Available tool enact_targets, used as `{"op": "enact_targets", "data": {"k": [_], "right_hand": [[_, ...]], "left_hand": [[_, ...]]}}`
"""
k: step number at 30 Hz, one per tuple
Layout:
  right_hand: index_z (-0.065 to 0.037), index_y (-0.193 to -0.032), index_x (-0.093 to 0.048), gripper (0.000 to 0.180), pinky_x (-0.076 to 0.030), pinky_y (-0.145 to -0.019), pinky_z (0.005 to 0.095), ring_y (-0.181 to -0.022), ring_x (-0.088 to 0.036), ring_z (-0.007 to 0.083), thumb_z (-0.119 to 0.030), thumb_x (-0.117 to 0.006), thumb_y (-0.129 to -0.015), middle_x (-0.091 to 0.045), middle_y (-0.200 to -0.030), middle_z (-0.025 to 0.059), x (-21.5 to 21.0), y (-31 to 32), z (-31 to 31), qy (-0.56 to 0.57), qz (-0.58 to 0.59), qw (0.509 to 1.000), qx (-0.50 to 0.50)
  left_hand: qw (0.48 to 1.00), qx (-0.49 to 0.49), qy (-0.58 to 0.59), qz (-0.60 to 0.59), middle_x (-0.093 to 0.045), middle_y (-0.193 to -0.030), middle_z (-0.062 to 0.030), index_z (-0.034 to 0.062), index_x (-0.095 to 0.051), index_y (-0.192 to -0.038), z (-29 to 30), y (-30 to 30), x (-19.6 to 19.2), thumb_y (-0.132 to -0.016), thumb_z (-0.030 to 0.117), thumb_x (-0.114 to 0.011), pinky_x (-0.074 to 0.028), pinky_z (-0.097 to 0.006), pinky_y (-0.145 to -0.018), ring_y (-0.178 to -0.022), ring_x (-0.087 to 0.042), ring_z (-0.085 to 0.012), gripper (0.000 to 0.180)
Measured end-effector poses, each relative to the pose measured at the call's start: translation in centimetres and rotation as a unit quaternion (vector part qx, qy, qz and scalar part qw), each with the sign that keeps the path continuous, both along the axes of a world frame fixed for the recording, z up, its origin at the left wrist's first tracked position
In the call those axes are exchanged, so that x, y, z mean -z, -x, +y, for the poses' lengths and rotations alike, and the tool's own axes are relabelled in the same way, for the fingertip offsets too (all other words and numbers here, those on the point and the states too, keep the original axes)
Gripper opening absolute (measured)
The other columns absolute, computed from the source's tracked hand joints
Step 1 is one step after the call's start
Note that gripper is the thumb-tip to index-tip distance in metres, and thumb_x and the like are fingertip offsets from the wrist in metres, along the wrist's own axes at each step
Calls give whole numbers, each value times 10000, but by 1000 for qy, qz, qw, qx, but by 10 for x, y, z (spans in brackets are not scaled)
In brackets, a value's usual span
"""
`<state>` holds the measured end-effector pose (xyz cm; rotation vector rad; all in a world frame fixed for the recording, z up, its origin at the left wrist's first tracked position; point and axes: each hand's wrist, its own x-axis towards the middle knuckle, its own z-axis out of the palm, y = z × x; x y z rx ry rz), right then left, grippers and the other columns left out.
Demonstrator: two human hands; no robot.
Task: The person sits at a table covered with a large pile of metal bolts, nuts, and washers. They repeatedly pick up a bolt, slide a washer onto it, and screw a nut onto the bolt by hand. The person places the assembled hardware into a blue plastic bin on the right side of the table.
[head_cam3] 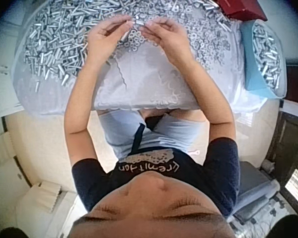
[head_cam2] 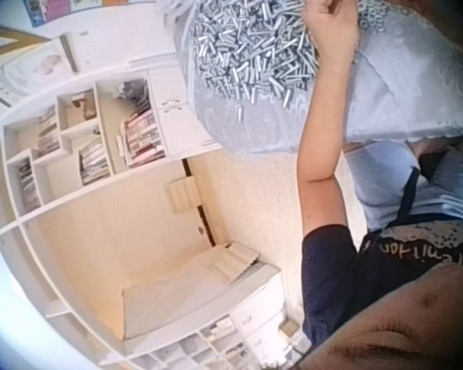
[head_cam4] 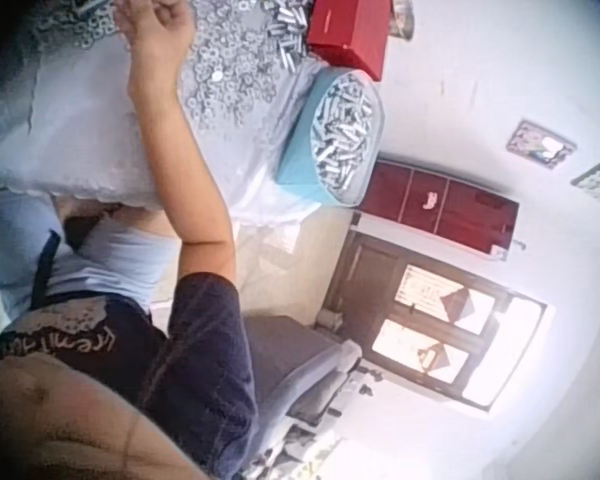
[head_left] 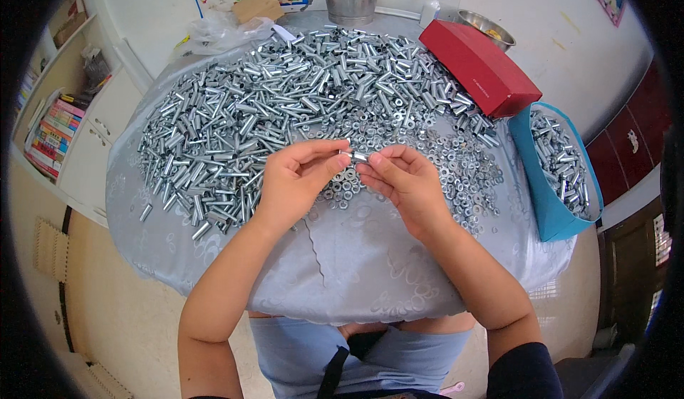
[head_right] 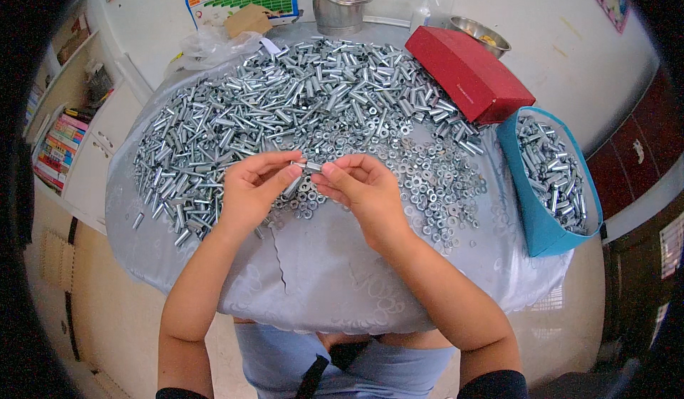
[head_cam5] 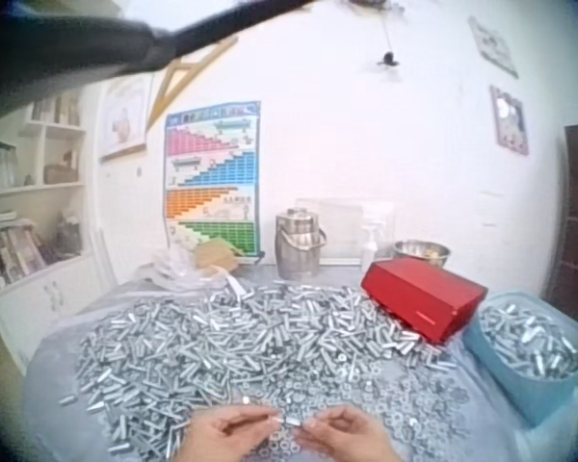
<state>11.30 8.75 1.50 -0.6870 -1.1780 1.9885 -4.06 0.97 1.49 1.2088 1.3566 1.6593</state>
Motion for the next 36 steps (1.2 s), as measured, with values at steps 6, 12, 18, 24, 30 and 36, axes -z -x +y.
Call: {"op": "enact_targets", "data": {"k": [6,12,18,24,30,36], "right_hand": [[-5,-923,-525,190,-483,-683,242,-739,-599,142,-87,-643,-799,-607,-839,75,3,-2,1,-55,0,998,18],[16,-934,-537,198,-478,-684,239,-741,-598,140,-89,-640,-802,-607,-840,83,0,-2,-5,-85,15,996,34],[20,-943,-577,174,-473,-699,236,-747,-591,124,-91,-624,-818,-618,-868,78,-4,0,-7,-91,36,994,52],[2,-893,-616,97,-456,-699,223,-755,-575,94,-63,-614,-821,-626,-833,47,-5,-4,-6,-172,24,985,15],[-5,-880,-617,91,-441,-690,226,-780,-571,93,-70,-621,-816,-628,-835,41,-6,1,-17,-190,22,982,4],[-51,-889,-637,163,-430,-717,318,-823,-554,207,-130,-657,-749,-599,-845,57,8,0,-8,-592,-180,783,68]], "left_hand": [[999,15,4,27,-660,-905,-86,0,-651,-965,-2,0,3,-758,56,-674,-480,-211,-716,-788,-620,-105,216],[976,-4,18,219,-660,-843,-45,3,-660,-917,-5,0,0,-727,115,-713,-468,-212,-651,-720,-600,-88,227],[994,46,39,91,-637,-799,-45,3,-627,-911,0,1,3,-792,170,-667,-453,-215,-653,-698,-569,-85,209],[974,201,105,17,-490,-624,10,19,-598,-846,-4,3,4,-927,409,-400,-372,-216,-552,-581,-452,-70,444],[988,109,86,-70,-387,-554,24,84,-424,-632,-4,-5,1,-934,437,-344,-315,-223,-502,-498,-354,-74,472],[983,-37,55,-169,-300,-515,37,123,-348,-615,-2,-3,-6,-928,405,-373,-263,-242,-444,-443,-286,-83,422]]}}
